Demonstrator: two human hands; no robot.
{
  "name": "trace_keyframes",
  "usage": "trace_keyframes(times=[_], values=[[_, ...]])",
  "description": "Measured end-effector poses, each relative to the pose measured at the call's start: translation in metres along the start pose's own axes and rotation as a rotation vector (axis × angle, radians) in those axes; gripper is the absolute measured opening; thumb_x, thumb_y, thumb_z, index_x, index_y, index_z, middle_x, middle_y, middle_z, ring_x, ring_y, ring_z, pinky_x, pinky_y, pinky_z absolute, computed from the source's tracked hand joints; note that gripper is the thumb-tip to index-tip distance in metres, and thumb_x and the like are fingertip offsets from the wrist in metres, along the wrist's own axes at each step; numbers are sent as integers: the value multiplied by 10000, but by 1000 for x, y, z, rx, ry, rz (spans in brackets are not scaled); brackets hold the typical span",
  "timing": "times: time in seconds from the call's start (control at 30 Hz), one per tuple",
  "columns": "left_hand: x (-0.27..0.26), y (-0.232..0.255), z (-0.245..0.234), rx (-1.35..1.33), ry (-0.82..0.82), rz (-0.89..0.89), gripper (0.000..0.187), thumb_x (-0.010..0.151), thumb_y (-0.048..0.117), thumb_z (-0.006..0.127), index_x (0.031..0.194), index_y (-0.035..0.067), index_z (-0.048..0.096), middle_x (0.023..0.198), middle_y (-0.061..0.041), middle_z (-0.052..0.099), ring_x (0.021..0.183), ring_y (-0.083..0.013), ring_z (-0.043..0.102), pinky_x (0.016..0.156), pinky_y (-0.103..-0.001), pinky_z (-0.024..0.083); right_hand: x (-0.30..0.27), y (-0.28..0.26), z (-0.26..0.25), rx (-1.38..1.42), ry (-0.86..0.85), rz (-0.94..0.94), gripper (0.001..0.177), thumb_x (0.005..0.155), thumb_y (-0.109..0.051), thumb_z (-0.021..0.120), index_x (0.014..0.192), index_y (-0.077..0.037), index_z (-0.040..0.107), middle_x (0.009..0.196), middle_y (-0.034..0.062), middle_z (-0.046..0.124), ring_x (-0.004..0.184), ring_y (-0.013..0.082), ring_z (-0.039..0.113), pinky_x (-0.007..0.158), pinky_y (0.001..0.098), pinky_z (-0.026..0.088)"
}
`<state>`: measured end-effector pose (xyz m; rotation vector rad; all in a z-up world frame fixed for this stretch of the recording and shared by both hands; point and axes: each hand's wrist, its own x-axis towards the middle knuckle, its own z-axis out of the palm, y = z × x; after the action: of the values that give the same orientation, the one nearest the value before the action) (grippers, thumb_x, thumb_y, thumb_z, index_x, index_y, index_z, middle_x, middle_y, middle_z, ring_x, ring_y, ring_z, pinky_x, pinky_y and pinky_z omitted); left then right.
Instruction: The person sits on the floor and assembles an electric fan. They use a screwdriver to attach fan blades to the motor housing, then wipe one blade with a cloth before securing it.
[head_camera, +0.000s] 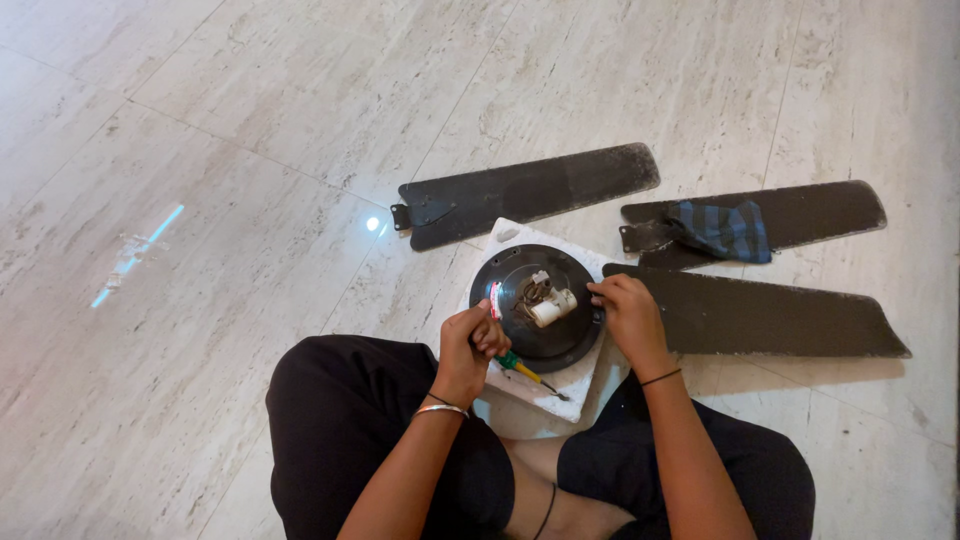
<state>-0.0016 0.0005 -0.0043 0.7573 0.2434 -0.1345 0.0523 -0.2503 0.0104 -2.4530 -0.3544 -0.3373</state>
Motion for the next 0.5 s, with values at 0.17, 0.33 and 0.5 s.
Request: trace_keyframes(times=[0.17, 0.33, 0.5], values=[[-3, -1, -1, 11, -26, 17, 494, 986, 236, 588, 565, 124, 354, 503, -34, 356, 477, -184, 380, 552, -378, 401, -4, 9, -9, 160, -11, 31, 386, 858, 110, 606, 1174, -61, 747, 1053, 142, 724, 923, 277, 703, 818, 363, 558], [-7, 2, 0, 14, -38, 35, 500, 990, 232, 582, 563, 128, 344, 498, -41, 360, 473, -186, 382, 553, -379, 411, -6, 11, -24, 232, 76, 68, 293, 897, 78, 636, 1156, -19, 731, 1090, 157, 729, 920, 251, 724, 805, 326, 570], [-15, 6, 5, 43, -83, 45, 492, 993, 221, 585, 576, 114, 347, 515, -40, 362, 495, -188, 387, 581, -383, 416, -13, -9, -45, 190, 89, 97, 193, 902, -17, 723, 1093, -13, 748, 1065, 134, 739, 873, 224, 724, 759, 306, 569]])
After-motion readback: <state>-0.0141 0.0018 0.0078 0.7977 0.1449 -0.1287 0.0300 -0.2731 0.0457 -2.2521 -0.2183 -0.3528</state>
